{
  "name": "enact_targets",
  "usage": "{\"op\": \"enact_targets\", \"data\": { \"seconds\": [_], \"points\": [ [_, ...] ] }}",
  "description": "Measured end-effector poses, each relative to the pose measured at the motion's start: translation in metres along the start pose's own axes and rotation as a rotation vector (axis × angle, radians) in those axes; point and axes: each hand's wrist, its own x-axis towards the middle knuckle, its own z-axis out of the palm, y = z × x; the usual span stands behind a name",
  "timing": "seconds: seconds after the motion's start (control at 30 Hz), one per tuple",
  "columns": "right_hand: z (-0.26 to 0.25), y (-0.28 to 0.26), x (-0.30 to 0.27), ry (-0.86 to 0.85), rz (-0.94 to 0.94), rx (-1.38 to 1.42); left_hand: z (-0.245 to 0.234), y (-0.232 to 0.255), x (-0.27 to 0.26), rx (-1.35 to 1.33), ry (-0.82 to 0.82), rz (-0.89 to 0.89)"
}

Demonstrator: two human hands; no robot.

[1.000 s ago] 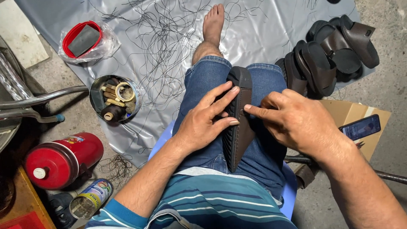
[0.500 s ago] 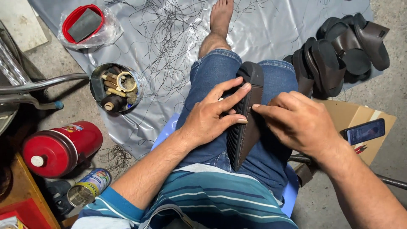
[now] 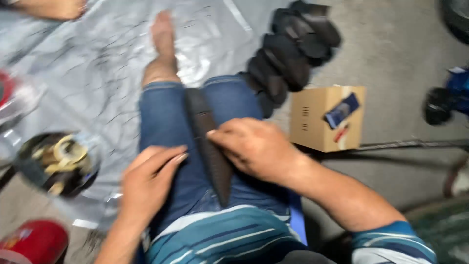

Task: The person is seated and sewing a brown sandal sole using a needle and black thread. They repeatedly push the needle through the sole and pull the thread tight to secure the stitching. The task is performed on the person's lap with a stack of similar sandals visible nearby.

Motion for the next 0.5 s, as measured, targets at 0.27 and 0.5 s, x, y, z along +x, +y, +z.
{"op": "enact_targets", "data": {
  "seconds": [0.27, 0.5],
  "points": [
    [-0.005, -0.002, 0.004, -0.157, 0.064, -0.088, -0.034, -0.010, -0.012, -0.161, -0.335, -0.101],
    [-0.010, 0.001, 0.010, -0.085, -0.047, 0.057, -0.007, 0.019, 0.003, -0.541, -0.200, -0.116]
  ]
}}
